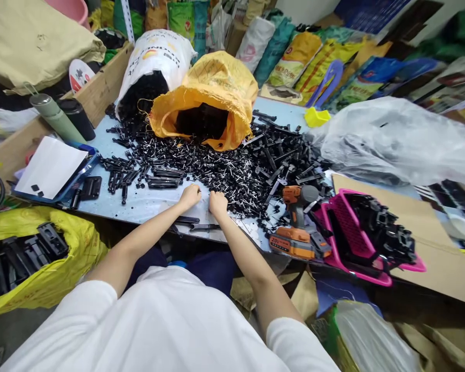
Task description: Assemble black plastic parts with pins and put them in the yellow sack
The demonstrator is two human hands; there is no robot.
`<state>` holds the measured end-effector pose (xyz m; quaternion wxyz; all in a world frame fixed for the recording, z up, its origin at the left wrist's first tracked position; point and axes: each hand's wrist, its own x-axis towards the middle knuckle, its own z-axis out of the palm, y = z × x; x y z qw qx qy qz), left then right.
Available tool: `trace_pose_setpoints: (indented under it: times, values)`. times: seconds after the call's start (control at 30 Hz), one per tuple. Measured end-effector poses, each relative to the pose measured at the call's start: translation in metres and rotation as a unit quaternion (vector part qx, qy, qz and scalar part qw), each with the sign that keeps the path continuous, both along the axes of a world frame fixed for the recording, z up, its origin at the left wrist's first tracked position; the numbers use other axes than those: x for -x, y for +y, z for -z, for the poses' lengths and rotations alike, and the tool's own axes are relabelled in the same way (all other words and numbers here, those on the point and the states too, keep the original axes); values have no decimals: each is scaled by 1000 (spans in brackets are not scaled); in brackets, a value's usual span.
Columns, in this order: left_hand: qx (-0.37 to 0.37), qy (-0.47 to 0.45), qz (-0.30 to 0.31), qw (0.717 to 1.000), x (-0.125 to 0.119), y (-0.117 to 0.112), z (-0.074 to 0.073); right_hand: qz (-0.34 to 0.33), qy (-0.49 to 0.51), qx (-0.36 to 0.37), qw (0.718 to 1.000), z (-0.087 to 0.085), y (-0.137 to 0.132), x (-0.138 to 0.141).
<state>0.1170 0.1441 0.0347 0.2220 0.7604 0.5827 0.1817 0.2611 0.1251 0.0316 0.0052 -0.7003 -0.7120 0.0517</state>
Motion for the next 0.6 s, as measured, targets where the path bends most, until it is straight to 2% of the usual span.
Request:
trace_pose_setpoints:
  times: [0.07,0.13,0.2,0.27,0.37,0.47,0.6]
  values:
    - [-18,-42,-31,998,38,-30,4,-14,33,10,999,6,1,1]
    - [-61,-163,-89,981,75,-67,8,-41,126,15,991,10,-5,-2]
    - [-91,-205,-129,966,99,-100,12,-71,263,14,962,12,-17,-5]
    - [-116,-186,-152,964,107,-124,16,-87,380,7,921,12,-32,-7]
    - [-152,-135,-162,966,103,-135,21,-97,456,-7,885,10,-54,-9]
    - [-169,-112,-165,965,99,-133,24,-104,452,-42,885,8,-70,-10]
    - [-160,-100,-171,967,106,-134,25,-128,415,-86,897,8,-79,-11]
